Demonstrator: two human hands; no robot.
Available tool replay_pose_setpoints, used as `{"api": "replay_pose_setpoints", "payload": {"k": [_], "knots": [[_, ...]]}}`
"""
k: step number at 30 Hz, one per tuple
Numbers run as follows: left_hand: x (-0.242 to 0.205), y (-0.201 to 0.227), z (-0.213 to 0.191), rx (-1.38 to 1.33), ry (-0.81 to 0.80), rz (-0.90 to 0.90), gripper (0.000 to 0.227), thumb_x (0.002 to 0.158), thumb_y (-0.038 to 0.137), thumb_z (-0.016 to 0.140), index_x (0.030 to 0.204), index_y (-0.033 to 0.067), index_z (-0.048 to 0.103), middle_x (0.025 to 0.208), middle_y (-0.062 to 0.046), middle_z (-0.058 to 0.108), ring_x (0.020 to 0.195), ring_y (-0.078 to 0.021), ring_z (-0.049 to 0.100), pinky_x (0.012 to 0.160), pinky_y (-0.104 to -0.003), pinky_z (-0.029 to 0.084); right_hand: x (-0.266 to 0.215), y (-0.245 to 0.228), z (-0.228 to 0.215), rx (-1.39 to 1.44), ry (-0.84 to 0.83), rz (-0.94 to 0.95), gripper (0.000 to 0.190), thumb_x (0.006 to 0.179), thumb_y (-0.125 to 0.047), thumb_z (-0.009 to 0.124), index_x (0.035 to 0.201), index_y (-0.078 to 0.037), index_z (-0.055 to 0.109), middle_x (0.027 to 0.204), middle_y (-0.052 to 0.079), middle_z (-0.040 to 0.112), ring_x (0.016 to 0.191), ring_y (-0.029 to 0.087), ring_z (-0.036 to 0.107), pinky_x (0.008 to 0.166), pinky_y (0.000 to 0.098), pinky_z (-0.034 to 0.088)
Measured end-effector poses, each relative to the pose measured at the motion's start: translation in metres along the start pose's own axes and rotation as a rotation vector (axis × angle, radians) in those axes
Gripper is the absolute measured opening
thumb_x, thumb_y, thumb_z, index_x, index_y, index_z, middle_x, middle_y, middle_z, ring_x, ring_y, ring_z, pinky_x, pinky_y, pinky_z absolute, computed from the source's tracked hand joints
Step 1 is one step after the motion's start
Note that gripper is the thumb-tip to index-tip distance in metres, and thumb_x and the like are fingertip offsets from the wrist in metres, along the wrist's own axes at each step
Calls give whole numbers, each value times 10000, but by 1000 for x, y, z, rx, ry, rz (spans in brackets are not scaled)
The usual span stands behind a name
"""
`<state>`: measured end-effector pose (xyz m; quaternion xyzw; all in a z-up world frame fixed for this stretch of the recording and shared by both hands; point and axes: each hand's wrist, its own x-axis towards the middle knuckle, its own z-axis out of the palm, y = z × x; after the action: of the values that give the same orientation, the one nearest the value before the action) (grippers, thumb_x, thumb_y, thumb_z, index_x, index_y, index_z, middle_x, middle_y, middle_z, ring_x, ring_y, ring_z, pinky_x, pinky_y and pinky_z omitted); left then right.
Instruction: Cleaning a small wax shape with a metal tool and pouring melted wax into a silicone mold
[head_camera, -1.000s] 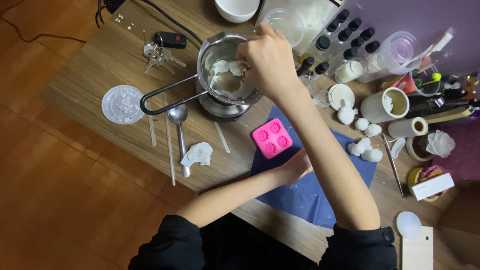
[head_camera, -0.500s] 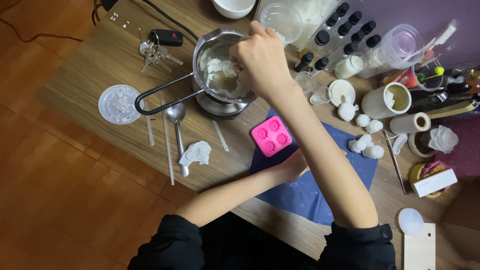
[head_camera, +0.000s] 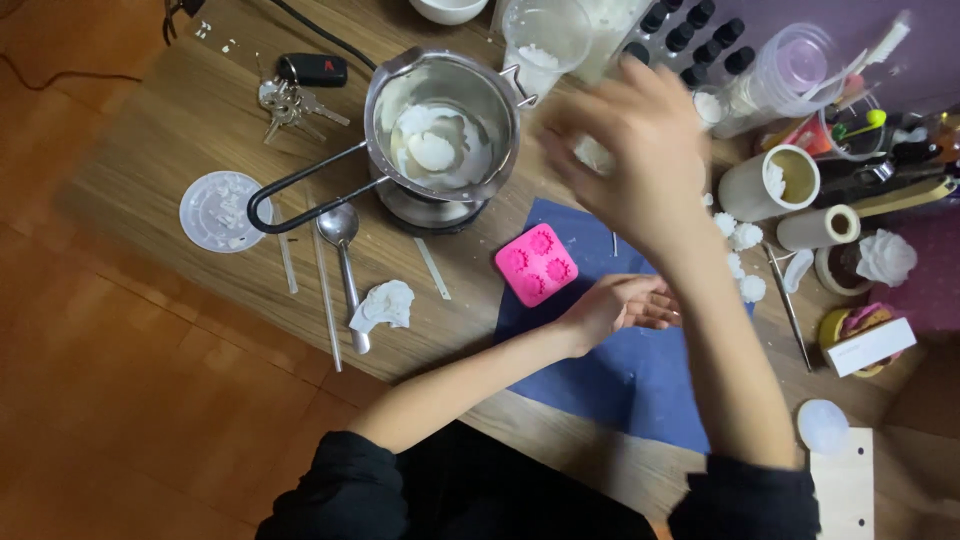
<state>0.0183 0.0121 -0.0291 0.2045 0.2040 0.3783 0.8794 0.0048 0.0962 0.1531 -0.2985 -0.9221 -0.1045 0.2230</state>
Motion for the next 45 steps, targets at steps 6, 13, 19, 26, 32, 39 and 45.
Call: {"api": "replay_pose_setpoints", "payload": {"k": [6,13,19,26,32,39,45], "knots": [[3,-14,-13,-20,-93,203,247,898,138,626,1094,-13,633,1018,-197,668,960,-243,658,910,-320,523,-140,19,-29,87,61,340,237,949,-56,855,807,-13,671,732,75,588,664,217,414,685,344,308],[-4,14,-9,506,10,578,259,993,54,392,1191,-8,545,1147,-140,635,1079,-218,632,959,-303,516,-272,24,2,146,-15,652,61,930,-9,706,969,-55,713,867,93,637,804,241,565,756,333,414],[-13,20,-1,1317,109,915,343,918,13,467,1205,153,592,990,9,675,949,-154,660,899,-341,482,-288,13,-7,285,65,765,90,831,-125,790,843,-98,705,772,98,623,710,299,576,672,368,455],[-14,30,1,2154,163,1120,517,815,282,712,1278,121,546,1095,-92,629,1025,-246,578,872,-452,418,-317,25,19,202,65,685,192,903,-185,741,792,-61,645,734,127,564,752,353,578,630,403,423],[-87,57,13,2307,587,258,1017,713,423,800,1489,72,245,1433,-304,280,1326,-497,237,1019,-588,268,-303,20,10,171,30,662,226,817,-270,798,800,-102,648,765,73,561,703,266,519,661,343,421],[-94,60,-27,2272,648,565,968,693,433,825,1440,42,349,1190,-170,580,1082,-306,550,975,-482,323,-308,16,22,120,21,698,193,839,-251,786,779,-138,643,751,33,542,697,225,502,656,321,431],[-98,63,-21,2185,679,715,895,636,351,845,1385,64,450,1090,-146,606,1003,-311,542,874,-485,383,-315,17,30,110,14,687,187,851,-251,756,766,-144,629,730,22,531,690,214,511,653,302,449]]}}
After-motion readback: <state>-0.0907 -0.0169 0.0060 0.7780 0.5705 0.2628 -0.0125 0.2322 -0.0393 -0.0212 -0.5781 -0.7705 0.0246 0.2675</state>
